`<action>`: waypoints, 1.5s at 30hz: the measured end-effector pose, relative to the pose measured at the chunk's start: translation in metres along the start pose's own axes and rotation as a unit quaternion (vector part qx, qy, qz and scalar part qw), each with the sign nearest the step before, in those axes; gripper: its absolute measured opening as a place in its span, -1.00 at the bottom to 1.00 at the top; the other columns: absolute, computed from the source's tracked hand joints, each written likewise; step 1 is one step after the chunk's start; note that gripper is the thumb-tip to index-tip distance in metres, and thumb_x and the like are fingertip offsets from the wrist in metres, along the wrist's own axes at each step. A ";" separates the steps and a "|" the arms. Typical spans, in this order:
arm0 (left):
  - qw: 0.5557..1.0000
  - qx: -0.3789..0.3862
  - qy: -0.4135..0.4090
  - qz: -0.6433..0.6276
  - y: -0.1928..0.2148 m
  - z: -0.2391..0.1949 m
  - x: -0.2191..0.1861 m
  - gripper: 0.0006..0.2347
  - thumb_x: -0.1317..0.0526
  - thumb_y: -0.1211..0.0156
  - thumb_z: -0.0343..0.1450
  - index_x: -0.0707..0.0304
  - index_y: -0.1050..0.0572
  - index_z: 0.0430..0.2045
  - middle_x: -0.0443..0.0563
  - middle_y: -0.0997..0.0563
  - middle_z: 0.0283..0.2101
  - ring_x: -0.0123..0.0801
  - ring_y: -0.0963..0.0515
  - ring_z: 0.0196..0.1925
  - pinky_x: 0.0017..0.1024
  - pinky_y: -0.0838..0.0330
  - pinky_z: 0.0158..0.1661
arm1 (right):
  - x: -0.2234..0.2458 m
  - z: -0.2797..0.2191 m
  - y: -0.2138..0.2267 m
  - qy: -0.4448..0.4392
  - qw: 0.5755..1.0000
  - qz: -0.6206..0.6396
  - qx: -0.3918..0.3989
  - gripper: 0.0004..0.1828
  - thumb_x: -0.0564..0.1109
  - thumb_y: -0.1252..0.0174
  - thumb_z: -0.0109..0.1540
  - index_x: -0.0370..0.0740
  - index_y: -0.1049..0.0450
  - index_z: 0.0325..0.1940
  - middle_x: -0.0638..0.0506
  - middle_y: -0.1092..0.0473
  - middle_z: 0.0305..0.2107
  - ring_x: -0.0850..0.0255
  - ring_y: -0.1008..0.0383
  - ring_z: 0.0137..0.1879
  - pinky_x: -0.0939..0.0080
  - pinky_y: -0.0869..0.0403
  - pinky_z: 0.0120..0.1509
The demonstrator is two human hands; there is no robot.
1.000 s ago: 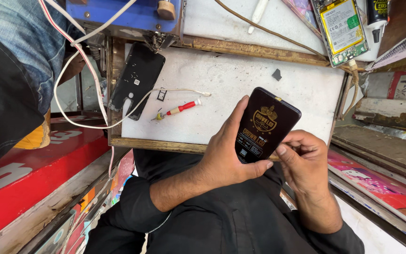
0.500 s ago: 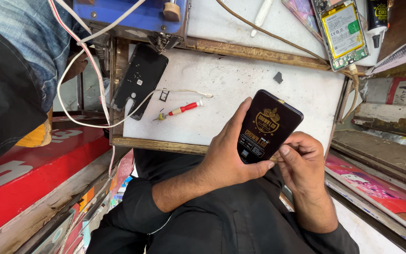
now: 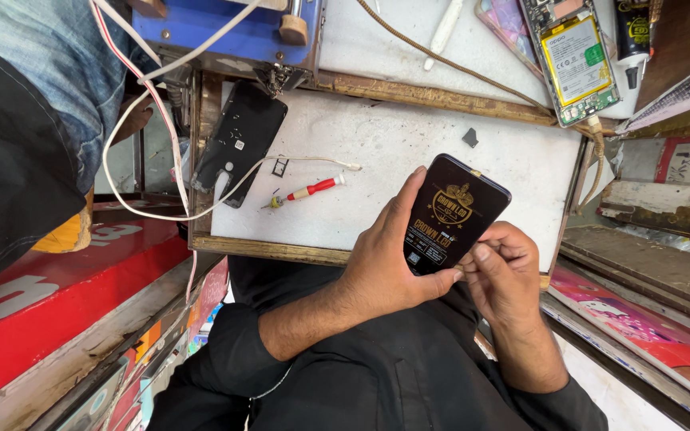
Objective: The person disassembles a smartphone, removes the battery, and uses a red-handled screwdriver to adjust internal components. They then reassemble the phone by placing the motherboard back into the chassis and closing the back cover.
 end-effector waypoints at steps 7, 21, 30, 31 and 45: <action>0.999 0.005 0.001 0.038 0.005 0.000 0.006 0.03 0.04 -0.52 0.26 0.21 0.22 0.48 0.41 -0.40 0.23 0.06 -0.55 0.21 -0.16 -0.50 0.13 | 0.003 0.012 -0.010 0.000 0.995 -0.087 -0.049 -0.76 -0.32 -0.05 0.35 -0.38 -0.36 0.11 -0.14 -0.49 -0.01 0.18 -0.56 0.11 0.18 -0.60 0.24; 0.950 -0.161 -0.167 0.207 0.038 -0.012 -0.021 -0.68 0.43 -0.26 0.39 0.31 -0.56 0.06 0.02 -0.68 -0.04 -0.15 -0.56 -0.20 -0.25 -0.48 -0.12 | -0.005 0.045 0.017 0.039 0.980 -0.181 -0.075 -0.59 -0.35 -0.02 0.32 -0.31 -0.28 0.28 -0.12 -0.46 0.03 0.19 -0.50 0.20 0.16 -0.54 0.31; 0.846 -0.150 -0.261 0.441 -0.018 -0.019 -0.011 -0.66 0.34 -0.23 0.35 0.23 -0.58 0.05 0.09 -0.58 0.12 -0.18 -0.48 -0.01 -0.24 -0.35 -0.12 | 0.021 0.034 0.039 0.209 0.909 -0.336 -0.128 -0.71 -0.42 0.03 0.41 -0.41 -0.32 0.23 -0.17 -0.44 0.09 0.14 -0.47 0.30 0.11 -0.48 0.45; 0.844 -0.141 -0.255 0.450 -0.023 -0.022 -0.005 -0.65 0.34 -0.23 0.34 0.24 -0.58 0.05 0.11 -0.56 0.14 -0.16 -0.48 0.01 -0.23 -0.35 -0.10 | 0.019 0.033 0.038 0.207 0.910 -0.338 -0.123 -0.72 -0.41 0.03 0.40 -0.41 -0.34 0.21 -0.15 -0.45 0.08 0.16 -0.48 0.29 0.14 -0.48 0.45; 0.915 -0.216 -0.175 0.293 0.048 -0.055 0.026 -0.80 0.44 -0.25 0.37 0.36 -0.62 -0.14 0.15 -0.66 -0.04 -0.07 -0.64 0.00 -0.22 -0.54 0.04 | 0.021 0.030 0.030 0.186 0.882 -0.417 -0.114 -0.63 -0.49 0.11 0.32 -0.36 -0.51 0.09 -0.16 -0.46 0.17 0.27 -0.48 0.21 0.39 -0.44 0.24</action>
Point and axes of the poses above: each hand's wrist, its own z-axis towards the middle knuckle, its own y-axis out of the back of the hand, x = y × z, the point moved 10 cm from there along z, towards the middle knuckle
